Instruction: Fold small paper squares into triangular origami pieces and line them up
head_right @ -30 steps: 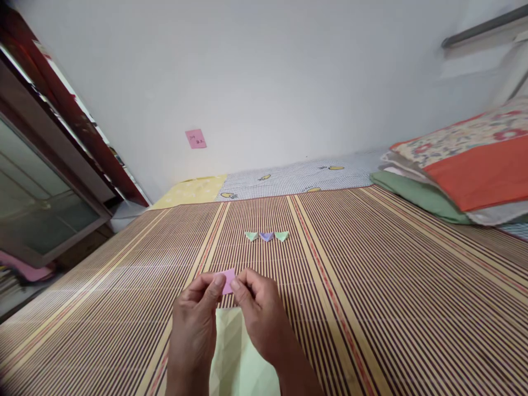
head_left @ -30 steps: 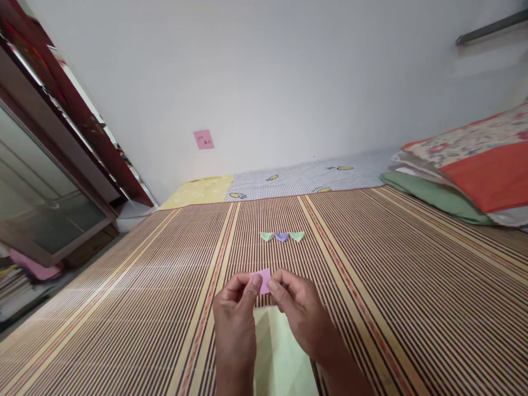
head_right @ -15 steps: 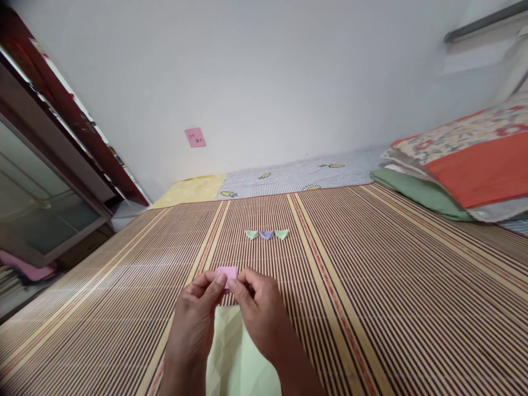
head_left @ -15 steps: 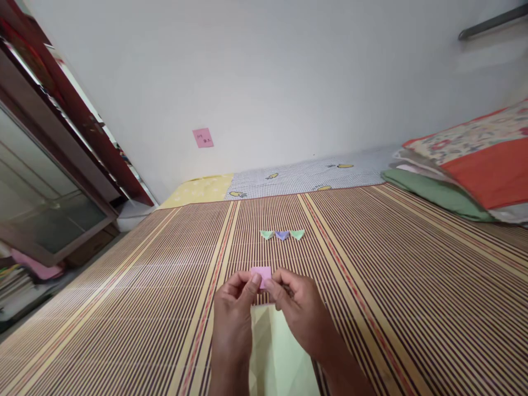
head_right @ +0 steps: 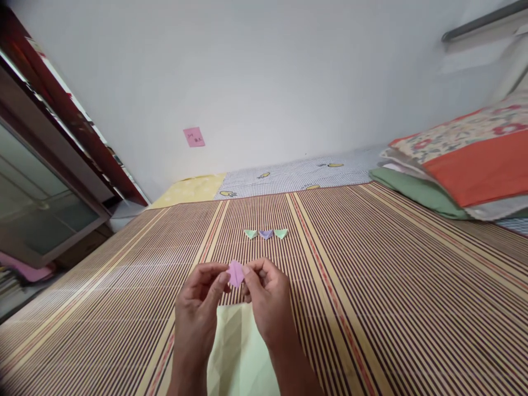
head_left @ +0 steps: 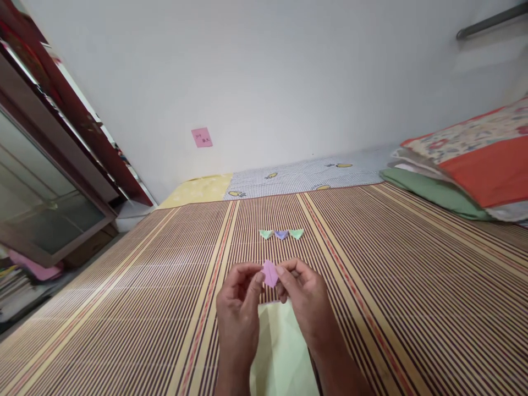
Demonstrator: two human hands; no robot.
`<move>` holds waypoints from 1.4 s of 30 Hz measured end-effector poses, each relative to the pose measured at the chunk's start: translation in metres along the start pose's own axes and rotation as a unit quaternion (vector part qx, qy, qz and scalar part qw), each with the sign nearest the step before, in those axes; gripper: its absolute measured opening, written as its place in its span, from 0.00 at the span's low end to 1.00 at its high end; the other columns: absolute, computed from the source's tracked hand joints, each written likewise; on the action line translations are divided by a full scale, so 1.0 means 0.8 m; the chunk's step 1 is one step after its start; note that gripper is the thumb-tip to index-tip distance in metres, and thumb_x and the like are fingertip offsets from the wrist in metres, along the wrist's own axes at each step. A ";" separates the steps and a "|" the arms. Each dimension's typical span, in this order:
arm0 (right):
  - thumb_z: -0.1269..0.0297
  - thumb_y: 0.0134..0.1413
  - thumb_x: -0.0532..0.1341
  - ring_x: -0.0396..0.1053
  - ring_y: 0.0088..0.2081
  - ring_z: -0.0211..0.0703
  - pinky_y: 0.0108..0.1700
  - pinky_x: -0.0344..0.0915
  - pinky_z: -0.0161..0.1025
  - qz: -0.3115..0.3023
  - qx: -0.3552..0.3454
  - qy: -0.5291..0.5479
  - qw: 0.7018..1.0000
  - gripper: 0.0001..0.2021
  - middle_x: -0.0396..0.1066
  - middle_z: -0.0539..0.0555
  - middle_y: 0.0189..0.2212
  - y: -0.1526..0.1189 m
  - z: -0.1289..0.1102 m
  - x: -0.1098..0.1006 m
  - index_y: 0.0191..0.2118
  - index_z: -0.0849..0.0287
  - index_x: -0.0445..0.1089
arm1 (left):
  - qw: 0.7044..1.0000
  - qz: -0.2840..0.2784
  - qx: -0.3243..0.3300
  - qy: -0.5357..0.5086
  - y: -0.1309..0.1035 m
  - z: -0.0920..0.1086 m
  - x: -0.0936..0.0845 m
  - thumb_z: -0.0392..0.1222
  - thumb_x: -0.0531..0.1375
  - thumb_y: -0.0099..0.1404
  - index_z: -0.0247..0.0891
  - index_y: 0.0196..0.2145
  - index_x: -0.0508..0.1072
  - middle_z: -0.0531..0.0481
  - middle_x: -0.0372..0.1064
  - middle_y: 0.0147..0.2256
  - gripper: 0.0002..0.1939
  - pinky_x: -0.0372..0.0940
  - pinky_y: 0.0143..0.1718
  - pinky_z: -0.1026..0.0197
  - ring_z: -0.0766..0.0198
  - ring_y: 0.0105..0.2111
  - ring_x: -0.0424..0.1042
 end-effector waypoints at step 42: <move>0.63 0.64 0.61 0.71 0.30 0.41 0.33 0.67 0.37 -0.103 -0.104 -0.148 0.978 0.07 0.73 0.50 0.28 -0.007 -0.037 -0.004 0.34 0.58 0.71 | 0.996 -0.072 0.018 -0.054 0.003 -0.001 -0.003 0.37 0.70 0.61 0.39 0.30 0.81 0.49 0.77 0.33 0.02 0.72 0.36 0.65 0.65 0.32 0.75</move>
Point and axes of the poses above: each hand's wrist, its own y-axis towards the middle knuckle, its own x-axis out of the palm, z = x × y, the point moved 6 cm from there along y, towards the middle knuckle
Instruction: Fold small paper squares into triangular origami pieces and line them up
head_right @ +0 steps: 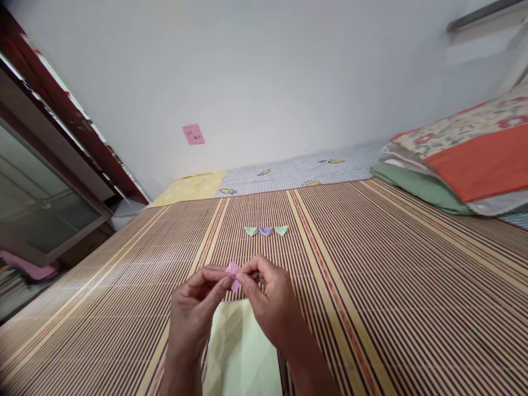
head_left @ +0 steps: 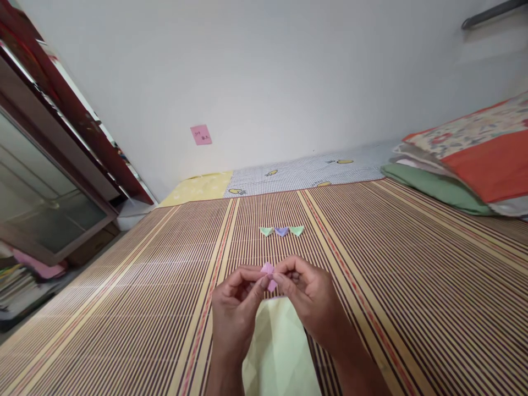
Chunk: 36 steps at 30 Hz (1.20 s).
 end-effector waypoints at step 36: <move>0.59 0.63 0.65 0.74 0.33 0.42 0.37 0.71 0.38 0.040 0.027 0.086 0.995 0.09 0.76 0.52 0.29 -0.001 0.003 0.005 0.34 0.59 0.73 | 0.992 0.029 -0.108 -0.053 -0.002 -0.014 0.010 0.42 0.72 0.59 0.37 0.40 0.75 0.50 0.77 0.34 0.14 0.71 0.38 0.63 0.64 0.34 0.76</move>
Point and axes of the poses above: each hand's wrist, its own y-axis towards the middle knuckle, its own x-axis out of the palm, z = x × y, the point moved 6 cm from there along y, towards the middle knuckle
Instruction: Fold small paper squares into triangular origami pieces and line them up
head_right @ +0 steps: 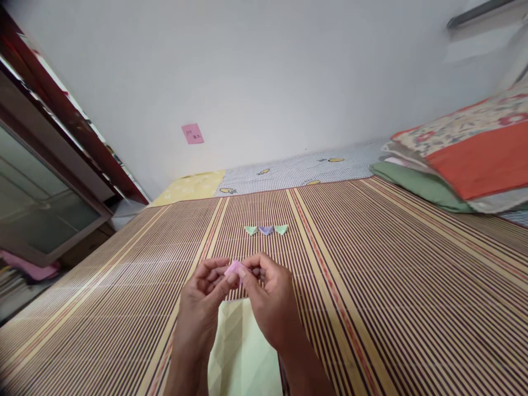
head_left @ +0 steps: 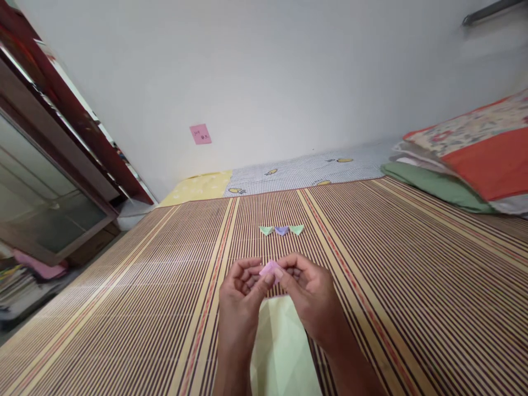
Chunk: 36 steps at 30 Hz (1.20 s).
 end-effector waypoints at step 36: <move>0.55 0.60 0.64 0.61 0.24 0.37 0.25 0.57 0.33 -0.044 0.038 -0.067 0.996 0.15 0.64 0.47 0.21 0.002 0.003 -0.008 0.27 0.59 0.69 | 0.996 -0.082 -0.034 0.014 -0.001 -0.007 0.000 0.45 0.68 0.63 0.35 0.31 0.76 0.50 0.73 0.29 0.10 0.65 0.35 0.63 0.63 0.30 0.71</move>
Point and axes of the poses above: each hand's wrist, its own y-axis towards the middle knuckle, its own x-axis out of the palm, z = x × y, the point moved 6 cm from there along y, towards the middle knuckle
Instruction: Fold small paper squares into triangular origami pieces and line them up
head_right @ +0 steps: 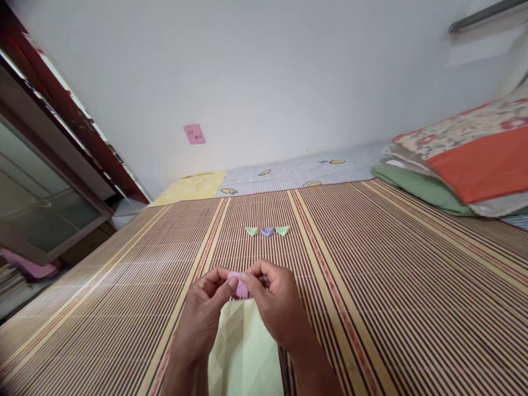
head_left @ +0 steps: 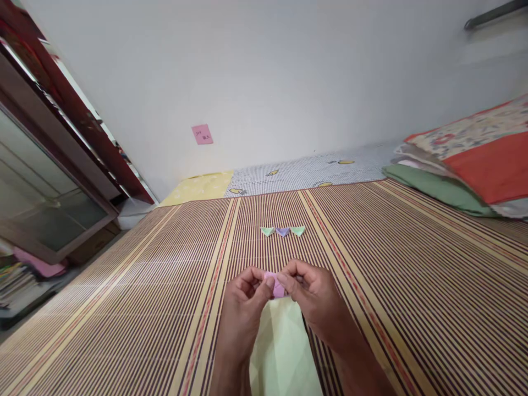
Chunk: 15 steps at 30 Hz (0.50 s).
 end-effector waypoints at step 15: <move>0.61 0.59 0.66 0.66 0.29 0.39 0.33 0.64 0.36 0.022 -0.012 0.061 0.998 0.08 0.68 0.47 0.26 -0.002 -0.001 0.015 0.32 0.58 0.71 | 0.971 0.061 -0.001 -0.231 0.006 -0.007 0.012 0.41 0.73 0.55 0.37 0.31 0.78 0.52 0.74 0.28 0.09 0.67 0.35 0.63 0.67 0.28 0.70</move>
Point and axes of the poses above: each hand's wrist, its own y-axis towards the middle knuckle, its own x-axis out of the palm, z = x × y, the point moved 6 cm from there along y, towards the middle knuckle
